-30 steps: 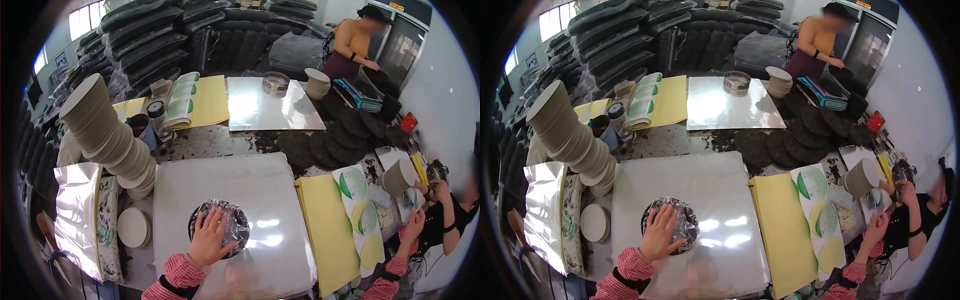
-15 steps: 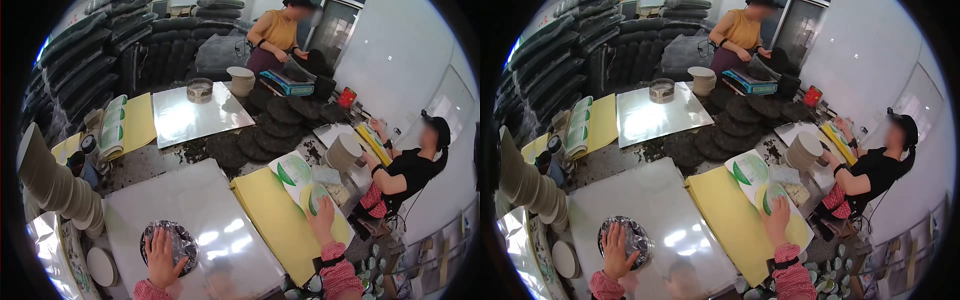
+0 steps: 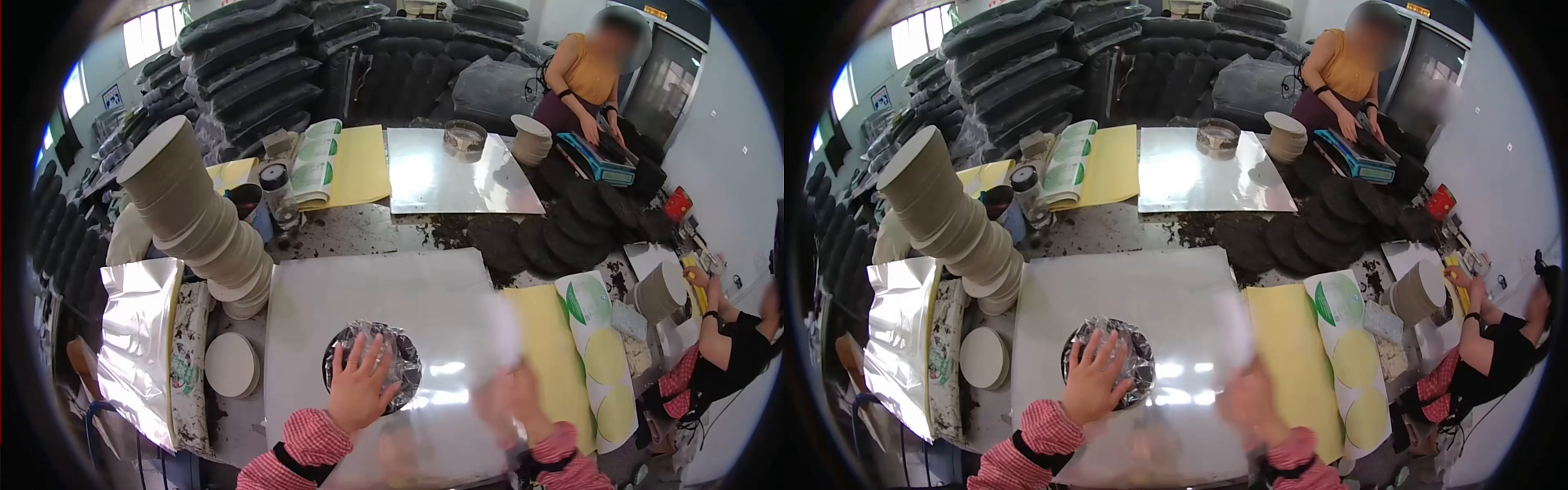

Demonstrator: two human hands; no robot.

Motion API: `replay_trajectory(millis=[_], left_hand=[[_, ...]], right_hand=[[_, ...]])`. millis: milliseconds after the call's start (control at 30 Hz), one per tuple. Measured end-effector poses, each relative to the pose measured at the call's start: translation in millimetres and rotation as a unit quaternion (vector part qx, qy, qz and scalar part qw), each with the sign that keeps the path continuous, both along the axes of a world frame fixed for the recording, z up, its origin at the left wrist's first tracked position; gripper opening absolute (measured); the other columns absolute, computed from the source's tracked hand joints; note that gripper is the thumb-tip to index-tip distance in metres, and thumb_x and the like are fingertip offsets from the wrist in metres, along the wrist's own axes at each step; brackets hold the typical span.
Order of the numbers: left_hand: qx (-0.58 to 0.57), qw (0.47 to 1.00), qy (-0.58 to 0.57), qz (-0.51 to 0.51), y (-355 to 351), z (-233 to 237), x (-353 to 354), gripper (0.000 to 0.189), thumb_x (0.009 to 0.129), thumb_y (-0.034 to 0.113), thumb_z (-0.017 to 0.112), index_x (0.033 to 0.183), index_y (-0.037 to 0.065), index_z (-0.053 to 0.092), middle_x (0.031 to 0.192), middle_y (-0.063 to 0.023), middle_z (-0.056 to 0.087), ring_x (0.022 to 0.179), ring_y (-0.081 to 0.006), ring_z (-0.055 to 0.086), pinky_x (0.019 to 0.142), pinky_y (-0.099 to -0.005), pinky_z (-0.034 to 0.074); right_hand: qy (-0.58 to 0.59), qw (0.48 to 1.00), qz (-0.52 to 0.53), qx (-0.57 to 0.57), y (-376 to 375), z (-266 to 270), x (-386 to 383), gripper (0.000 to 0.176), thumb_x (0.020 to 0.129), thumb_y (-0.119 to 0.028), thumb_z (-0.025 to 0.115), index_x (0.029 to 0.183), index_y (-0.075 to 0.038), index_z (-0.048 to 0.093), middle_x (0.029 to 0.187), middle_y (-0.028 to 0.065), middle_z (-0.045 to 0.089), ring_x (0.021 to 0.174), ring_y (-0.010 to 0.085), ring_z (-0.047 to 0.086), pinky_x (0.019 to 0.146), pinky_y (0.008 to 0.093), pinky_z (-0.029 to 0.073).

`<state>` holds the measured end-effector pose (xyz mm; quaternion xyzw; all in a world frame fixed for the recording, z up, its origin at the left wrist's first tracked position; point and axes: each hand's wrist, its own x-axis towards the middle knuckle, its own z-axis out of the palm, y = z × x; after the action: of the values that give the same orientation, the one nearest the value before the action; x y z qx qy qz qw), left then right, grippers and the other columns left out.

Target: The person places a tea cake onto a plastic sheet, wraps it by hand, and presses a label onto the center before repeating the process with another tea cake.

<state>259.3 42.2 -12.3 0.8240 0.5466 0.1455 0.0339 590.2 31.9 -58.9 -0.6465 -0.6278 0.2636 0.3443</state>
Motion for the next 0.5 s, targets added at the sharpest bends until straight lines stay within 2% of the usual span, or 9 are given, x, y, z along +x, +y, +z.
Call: replay_trajectory(millis=[33, 67, 167, 233, 267, 300, 367, 433, 500], left_hand=[[0.009, 1.0, 0.005, 0.004, 0.1, 0.3, -1.0, 0.059, 0.09, 0.043, 0.06, 0.138, 0.009, 0.054, 0.153, -0.0138, 0.039, 0.144, -0.0376, 0.029, 0.115, -0.0636, 0.017], [-0.02, 1.0, -0.014, -0.002, 0.7, 1.2, -2.7, 0.056, 0.089, 0.04, 0.061, 0.136, 0.01, 0.056, 0.15, -0.0135, 0.043, 0.143, -0.0372, 0.032, 0.114, -0.0639, 0.018], [-0.02, 0.997, -0.073, -0.006, -0.5, -8.4, -5.4, 0.048, 0.087, 0.032, 0.063, 0.131, 0.012, 0.06, 0.139, -0.0106, 0.055, 0.135, -0.0332, 0.044, 0.114, -0.0579, 0.026], [-0.047, 0.968, -0.238, -0.059, -4.4, -17.4, -10.0, 0.048, 0.089, 0.032, 0.062, 0.133, 0.012, 0.059, 0.134, -0.0077, 0.059, 0.129, -0.0289, 0.051, 0.112, -0.0488, 0.032], [0.021, 0.982, -0.178, -0.061, -2.1, -17.7, -9.2, 0.049, 0.09, 0.032, 0.062, 0.134, 0.012, 0.057, 0.135, -0.0068, 0.059, 0.126, -0.0265, 0.054, 0.108, -0.0417, 0.039], [0.028, 0.981, -0.185, -0.06, 3.6, -17.8, -8.2, 0.049, 0.09, 0.032, 0.062, 0.134, 0.012, 0.057, 0.135, -0.0068, 0.059, 0.126, -0.0265, 0.054, 0.108, -0.0417, 0.039], [-0.002, 0.965, -0.251, -0.072, 1.9, -7.6, -8.0, 0.051, 0.09, 0.03, 0.064, 0.136, 0.011, 0.055, 0.135, -0.0068, 0.059, 0.126, -0.0269, 0.054, 0.105, -0.0417, 0.041], [-0.01, 0.976, -0.202, -0.076, -1.8, -1.1, -8.6, 0.054, 0.088, 0.028, 0.069, 0.136, 0.01, 0.054, 0.133, -0.0077, 0.059, 0.124, -0.0264, 0.055, 0.104, -0.0402, 0.042], [-0.078, 0.906, -0.411, -0.066, -1.4, -1.5, -7.2, 0.056, 0.086, 0.026, 0.074, 0.135, 0.009, 0.054, 0.131, -0.0082, 0.06, 0.123, -0.0258, 0.055, 0.104, -0.0392, 0.042]], right_hand=[[-0.104, 0.972, 0.128, 0.168, -1.3, 43.3, -70.7, 0.06, 0.087, -0.02, 0.062, 0.139, 0.005, 0.046, 0.136, 0.0274, 0.051, 0.126, 0.0404, 0.052, 0.106, 0.0434, 0.043], [-0.124, 0.945, 0.233, 0.192, 4.8, 53.6, -99.4, 0.071, 0.083, -0.024, 0.065, 0.144, 0.004, 0.041, 0.145, 0.0281, 0.043, 0.136, 0.043, 0.043, 0.112, 0.0465, 0.038], [-0.189, 0.901, 0.338, 0.194, 17.1, 61.9, -140.3, 0.076, 0.088, -0.041, 0.065, 0.141, 0.008, 0.042, 0.144, 0.0274, 0.046, 0.136, 0.0407, 0.044, 0.112, 0.0467, 0.037], [-0.188, 0.899, 0.35, 0.184, 14.3, 65.2, -145.5, 0.076, 0.088, -0.042, 0.065, 0.14, 0.008, 0.043, 0.143, 0.027, 0.047, 0.135, 0.0404, 0.044, 0.111, 0.0464, 0.038], [-0.194, 0.894, 0.365, 0.172, 16.4, 69.6, -144.7, 0.076, 0.089, -0.044, 0.064, 0.14, 0.008, 0.044, 0.142, 0.0265, 0.047, 0.135, 0.0401, 0.045, 0.11, 0.046, 0.039], [-0.203, 0.891, 0.367, 0.176, 23.5, 75.4, -144.8, 0.076, 0.089, -0.044, 0.064, 0.14, 0.008, 0.044, 0.142, 0.0265, 0.047, 0.135, 0.0401, 0.045, 0.11, 0.046, 0.039], [-0.103, 0.909, 0.37, 0.162, 30.7, 85.7, -154.6, 0.076, 0.089, -0.045, 0.065, 0.139, 0.008, 0.044, 0.141, 0.0263, 0.048, 0.132, 0.0397, 0.047, 0.108, 0.0474, 0.04], [-0.074, 0.926, 0.338, 0.152, 40.7, 85.3, -165.0, 0.071, 0.09, -0.044, 0.064, 0.138, 0.006, 0.047, 0.135, 0.0271, 0.054, 0.126, 0.0404, 0.053, 0.106, 0.0476, 0.042], [-0.178, 0.952, 0.244, 0.047, 51.9, 105.7, -171.7, 0.067, 0.093, -0.045, 0.061, 0.133, 0.007, 0.052, 0.124, 0.0284, 0.059, 0.118, 0.0408, 0.057, 0.103, 0.0468, 0.043]])
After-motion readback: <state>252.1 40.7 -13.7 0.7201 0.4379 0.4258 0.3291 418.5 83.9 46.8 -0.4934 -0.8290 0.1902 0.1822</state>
